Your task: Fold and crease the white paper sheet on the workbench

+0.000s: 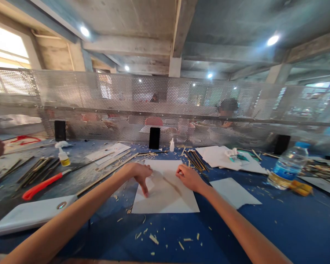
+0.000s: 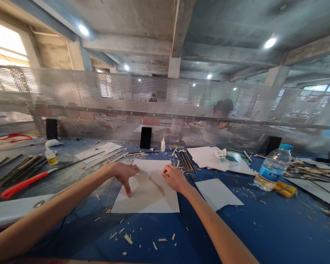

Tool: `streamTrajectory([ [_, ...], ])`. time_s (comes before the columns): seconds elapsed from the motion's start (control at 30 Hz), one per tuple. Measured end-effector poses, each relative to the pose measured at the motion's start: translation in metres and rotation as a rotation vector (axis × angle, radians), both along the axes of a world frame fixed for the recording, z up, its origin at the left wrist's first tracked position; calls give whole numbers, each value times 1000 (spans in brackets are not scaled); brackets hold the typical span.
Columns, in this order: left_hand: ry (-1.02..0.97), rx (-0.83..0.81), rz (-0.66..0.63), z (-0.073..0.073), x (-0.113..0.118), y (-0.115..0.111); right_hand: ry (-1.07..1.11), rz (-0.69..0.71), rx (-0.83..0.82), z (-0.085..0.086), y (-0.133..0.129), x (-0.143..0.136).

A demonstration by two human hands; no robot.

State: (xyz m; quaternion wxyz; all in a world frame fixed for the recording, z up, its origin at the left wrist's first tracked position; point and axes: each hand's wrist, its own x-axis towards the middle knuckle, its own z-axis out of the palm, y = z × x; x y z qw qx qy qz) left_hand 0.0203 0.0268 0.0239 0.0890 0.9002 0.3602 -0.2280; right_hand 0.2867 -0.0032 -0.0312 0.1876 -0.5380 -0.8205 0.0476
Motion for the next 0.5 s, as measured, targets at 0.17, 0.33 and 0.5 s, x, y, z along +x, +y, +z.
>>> streamTrajectory([
  [0.17, 17, 4, 10, 2, 1, -2, 5, -94, 27, 3, 3, 11],
  [0.33, 31, 7, -4, 4, 1, -3, 18, -15, -16, 8, -2, 2],
  [0.5, -10, 50, 8, 0, 0, 0, 8, -26, -16, 4, -1, -2],
])
